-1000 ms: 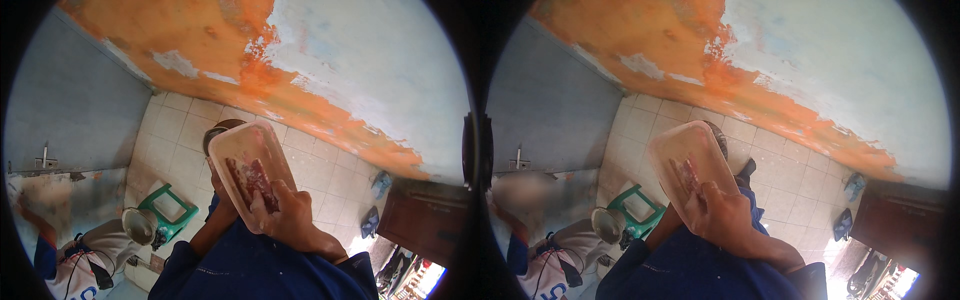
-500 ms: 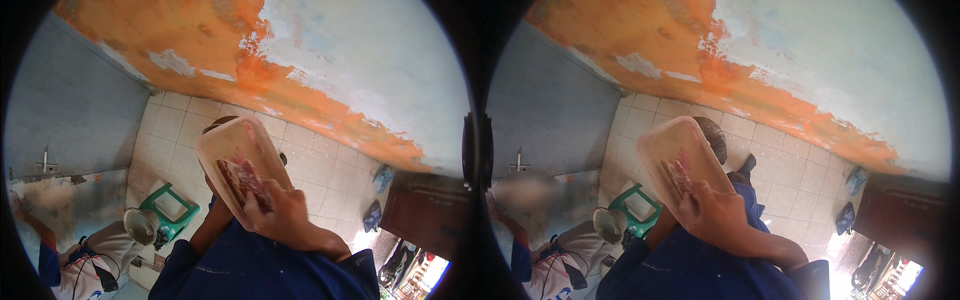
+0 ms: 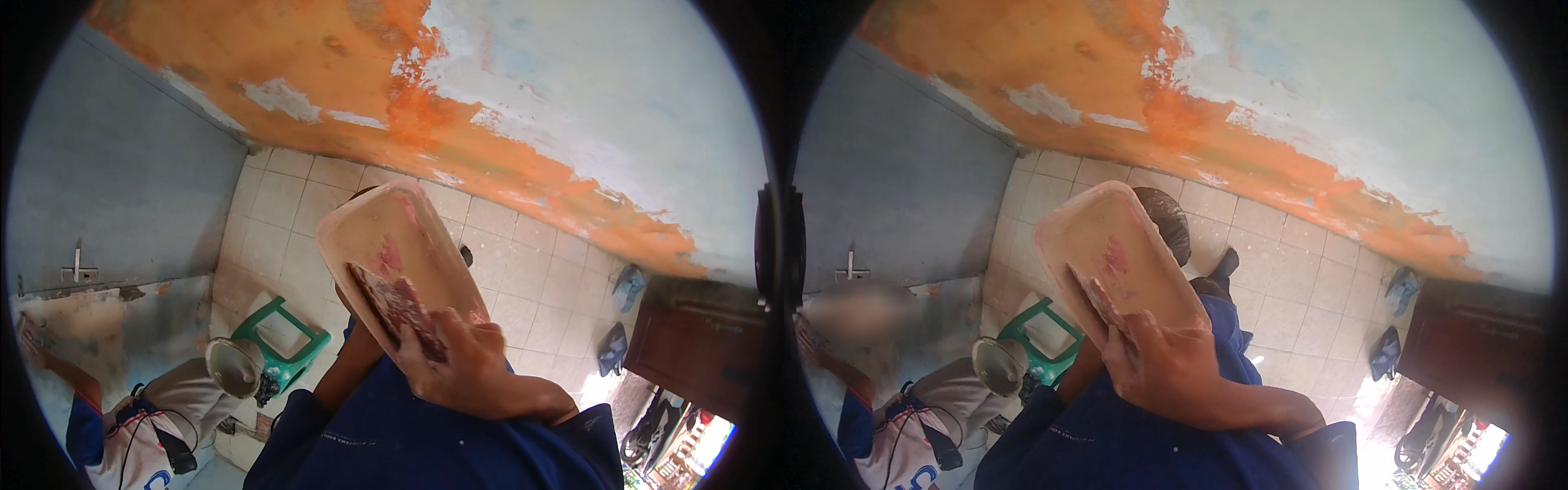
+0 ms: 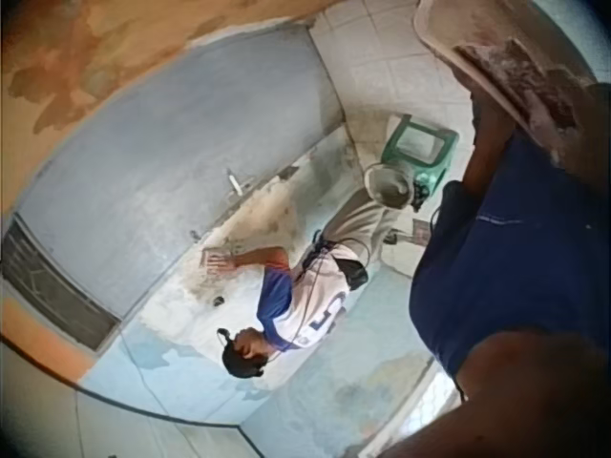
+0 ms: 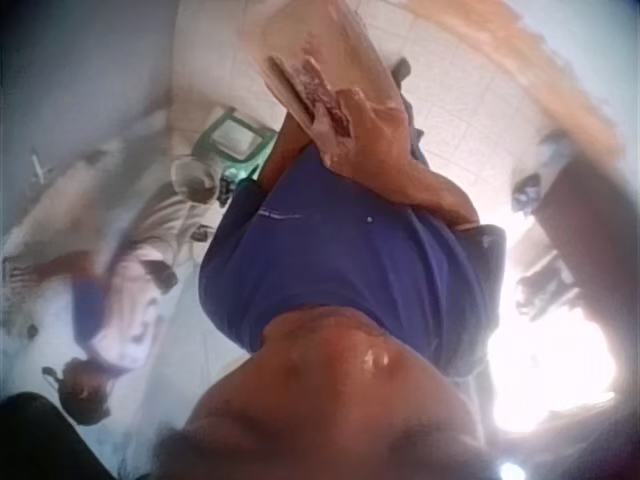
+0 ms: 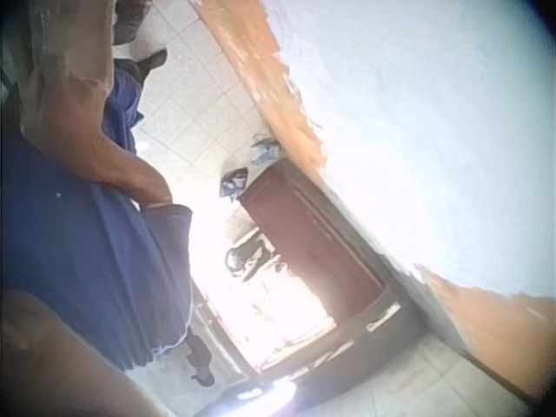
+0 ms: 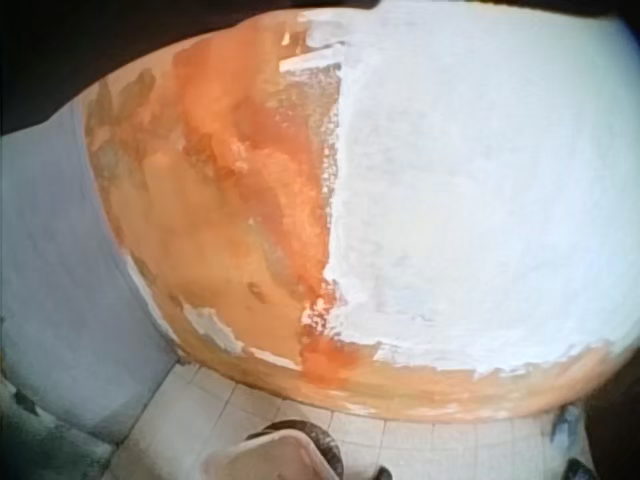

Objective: The person uses a scraper to mix and apply a substance from a tray, then picks up a cloth to clean the tool.

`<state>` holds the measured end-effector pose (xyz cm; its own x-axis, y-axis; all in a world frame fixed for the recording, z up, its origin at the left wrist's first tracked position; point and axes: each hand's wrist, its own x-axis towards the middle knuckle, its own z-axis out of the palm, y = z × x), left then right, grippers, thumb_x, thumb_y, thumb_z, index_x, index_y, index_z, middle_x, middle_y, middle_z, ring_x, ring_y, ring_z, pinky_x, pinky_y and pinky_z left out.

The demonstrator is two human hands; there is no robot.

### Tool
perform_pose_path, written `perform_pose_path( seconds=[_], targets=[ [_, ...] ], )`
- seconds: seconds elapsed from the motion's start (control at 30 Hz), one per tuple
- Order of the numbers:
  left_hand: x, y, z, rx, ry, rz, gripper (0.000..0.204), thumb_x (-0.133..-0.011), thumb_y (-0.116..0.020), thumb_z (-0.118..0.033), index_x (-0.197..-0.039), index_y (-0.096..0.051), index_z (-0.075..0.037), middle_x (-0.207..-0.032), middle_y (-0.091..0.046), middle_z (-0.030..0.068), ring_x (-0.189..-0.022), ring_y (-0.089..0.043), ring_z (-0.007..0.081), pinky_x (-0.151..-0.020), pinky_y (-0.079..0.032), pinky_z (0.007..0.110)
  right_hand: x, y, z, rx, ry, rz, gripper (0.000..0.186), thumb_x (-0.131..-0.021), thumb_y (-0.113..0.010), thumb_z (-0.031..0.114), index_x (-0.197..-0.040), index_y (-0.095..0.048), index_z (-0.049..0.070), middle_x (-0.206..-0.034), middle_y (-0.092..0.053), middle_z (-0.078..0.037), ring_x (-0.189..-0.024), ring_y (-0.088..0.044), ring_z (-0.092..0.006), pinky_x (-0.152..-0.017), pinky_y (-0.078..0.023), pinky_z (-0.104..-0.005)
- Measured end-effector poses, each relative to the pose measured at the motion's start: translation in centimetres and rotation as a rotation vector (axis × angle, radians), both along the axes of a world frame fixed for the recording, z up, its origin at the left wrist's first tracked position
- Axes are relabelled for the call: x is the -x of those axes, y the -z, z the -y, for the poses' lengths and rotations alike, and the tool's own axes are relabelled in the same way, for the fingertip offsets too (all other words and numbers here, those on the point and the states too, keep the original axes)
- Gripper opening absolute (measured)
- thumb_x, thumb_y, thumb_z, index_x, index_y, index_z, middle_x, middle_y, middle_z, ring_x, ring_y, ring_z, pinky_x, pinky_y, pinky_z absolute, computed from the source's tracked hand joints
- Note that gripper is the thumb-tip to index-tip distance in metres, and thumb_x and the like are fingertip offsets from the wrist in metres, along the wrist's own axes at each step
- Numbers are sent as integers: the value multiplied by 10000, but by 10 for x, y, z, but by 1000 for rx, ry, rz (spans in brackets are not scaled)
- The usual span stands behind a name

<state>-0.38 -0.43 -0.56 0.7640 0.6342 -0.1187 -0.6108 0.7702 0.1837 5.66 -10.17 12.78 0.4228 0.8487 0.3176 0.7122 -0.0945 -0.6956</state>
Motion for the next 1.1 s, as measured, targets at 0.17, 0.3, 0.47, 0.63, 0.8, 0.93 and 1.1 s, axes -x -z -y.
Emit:
perform_pose_path(
  seconds=[0.17,0.3,0.47,0.63,0.8,0.93,1.1],
  targets=[
    [2,0,-1,1,-9,-12,560,-1003,-338,-467,-1385,-389,-61,-1322,-488,138,-1184,-513,267,-1026,-430,411,5,23,-8,-3,134,-64,155,-710,-712,62,-777,-582,10,-554,-584,-118,-439,-593,-251,-410,-477,-367],
    [0,0,-1,3,-5,-16,562,-1002,-337,-470,-1385,-390,-61,-1322,-489,139,-1184,-513,267,-1026,-430,412,-6,7,-2,131,177,-113,181,-735,-706,121,-815,-579,21,-590,-607,-133,-501,-631,-288,-463,-489,-372],
    [-3,-1,-1,-2,-2,-21,565,-1002,-335,-473,-1385,-390,-61,-1321,-489,139,-1184,-514,268,-1026,-431,413,-6,6,3,57,-18,94,180,-700,-718,92,-811,-593,26,-623,-567,-84,-472,-595,-220,-399,-458,-332],
    [-4,-2,-2,1,5,-23,568,-1002,-334,-476,-1384,-390,-61,-1321,-490,140,-1183,-514,269,-1025,-431,414,-2,28,-4,-12,55,29,191,-688,-728,64,-753,-556,13,-557,-567,-80,-389,-554,-207,-352,-416,-318],
    [-6,-1,-2,0,1,-21,571,-1001,-332,-480,-1384,-391,-60,-1320,-490,141,-1183,-515,270,-1025,-431,415,-15,11,7,8,64,-34,198,-690,-726,54,-735,-538,9,-523,-557,-87,-372,-548,-215,-354,-421,-335],
    [-7,0,-3,-3,-3,-23,573,-1001,-331,-482,-1384,-391,-60,-1320,-491,142,-1183,-515,271,-1024,-432,416,-8,3,9,70,-22,-16,211,-689,-730,49,-713,-523,10,-514,-538,-83,-380,-554,-218,-361,-427,-336],
    [-7,-1,-2,5,3,-30,576,-1001,-330,-486,-1384,-391,-60,-1319,-491,143,-1183,-515,272,-1024,-432,417,-14,29,0,-31,12,33,187,-695,-727,49,-717,-546,11,-510,-526,-80,-389,-560,-223,-362,-428,-325]
  ],
)
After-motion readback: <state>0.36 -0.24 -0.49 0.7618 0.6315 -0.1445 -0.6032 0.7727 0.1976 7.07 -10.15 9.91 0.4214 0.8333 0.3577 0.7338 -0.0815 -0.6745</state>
